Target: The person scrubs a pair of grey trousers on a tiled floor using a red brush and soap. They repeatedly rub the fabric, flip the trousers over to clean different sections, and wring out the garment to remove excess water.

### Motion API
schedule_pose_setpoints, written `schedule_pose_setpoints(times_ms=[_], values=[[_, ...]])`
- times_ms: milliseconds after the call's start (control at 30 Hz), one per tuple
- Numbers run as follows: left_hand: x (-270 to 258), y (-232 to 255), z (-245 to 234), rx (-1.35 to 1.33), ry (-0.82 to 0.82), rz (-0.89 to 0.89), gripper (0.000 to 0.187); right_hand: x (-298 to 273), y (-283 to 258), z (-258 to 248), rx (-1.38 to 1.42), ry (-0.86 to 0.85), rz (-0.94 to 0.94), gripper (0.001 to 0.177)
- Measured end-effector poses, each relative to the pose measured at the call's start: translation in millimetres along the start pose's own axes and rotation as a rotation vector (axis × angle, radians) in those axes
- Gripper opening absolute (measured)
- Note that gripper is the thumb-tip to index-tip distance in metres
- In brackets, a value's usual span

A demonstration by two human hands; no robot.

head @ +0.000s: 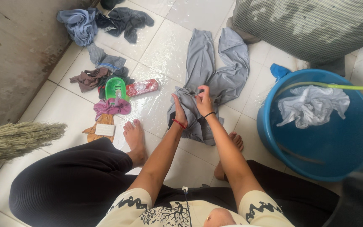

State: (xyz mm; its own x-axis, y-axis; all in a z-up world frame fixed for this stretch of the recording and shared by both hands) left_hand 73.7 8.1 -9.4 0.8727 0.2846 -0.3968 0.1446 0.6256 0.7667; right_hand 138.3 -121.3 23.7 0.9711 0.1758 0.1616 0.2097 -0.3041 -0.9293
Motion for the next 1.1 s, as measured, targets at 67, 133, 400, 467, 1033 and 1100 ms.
schedule_pose_setpoints(times_ms=[67, 133, 400, 467, 1033, 1100], values=[[4, -2, -6, -0.034, -0.005, -0.042, 0.113, -3, -23, 11, -0.008, -0.144, -0.189, 0.023], [7, 1, -19, -0.107, -0.005, -0.098, 0.117, -17, -44, 36, 0.075, -0.403, -0.25, 0.02], [10, 11, -46, -0.123, 0.167, -0.119, 0.126, -19, -71, 31, 0.06, -0.203, 0.143, 0.027], [9, 14, -35, -0.181, 0.084, -0.078, 0.123, -18, -94, 3, -0.317, 0.078, -0.018, 0.037], [3, 14, -33, -0.288, -0.103, -0.191, 0.122, -32, -65, 42, 0.138, -0.405, -0.109, 0.007], [-2, 20, -24, -0.291, -0.124, -0.184, 0.121, -22, -69, 31, 0.137, -0.343, -0.049, 0.011]])
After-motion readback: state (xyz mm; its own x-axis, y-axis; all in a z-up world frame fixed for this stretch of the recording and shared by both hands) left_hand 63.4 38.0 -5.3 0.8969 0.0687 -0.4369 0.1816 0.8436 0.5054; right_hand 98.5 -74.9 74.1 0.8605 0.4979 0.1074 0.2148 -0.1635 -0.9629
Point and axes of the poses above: each hand's wrist, its own x-axis towards the middle knuckle, its own z-axis out of the palm, y = z × x, the point moved 7 cm from there along x, towards the middle knuckle, and after that the axes turned 2 degrees about -y, right-handed, at the moved point
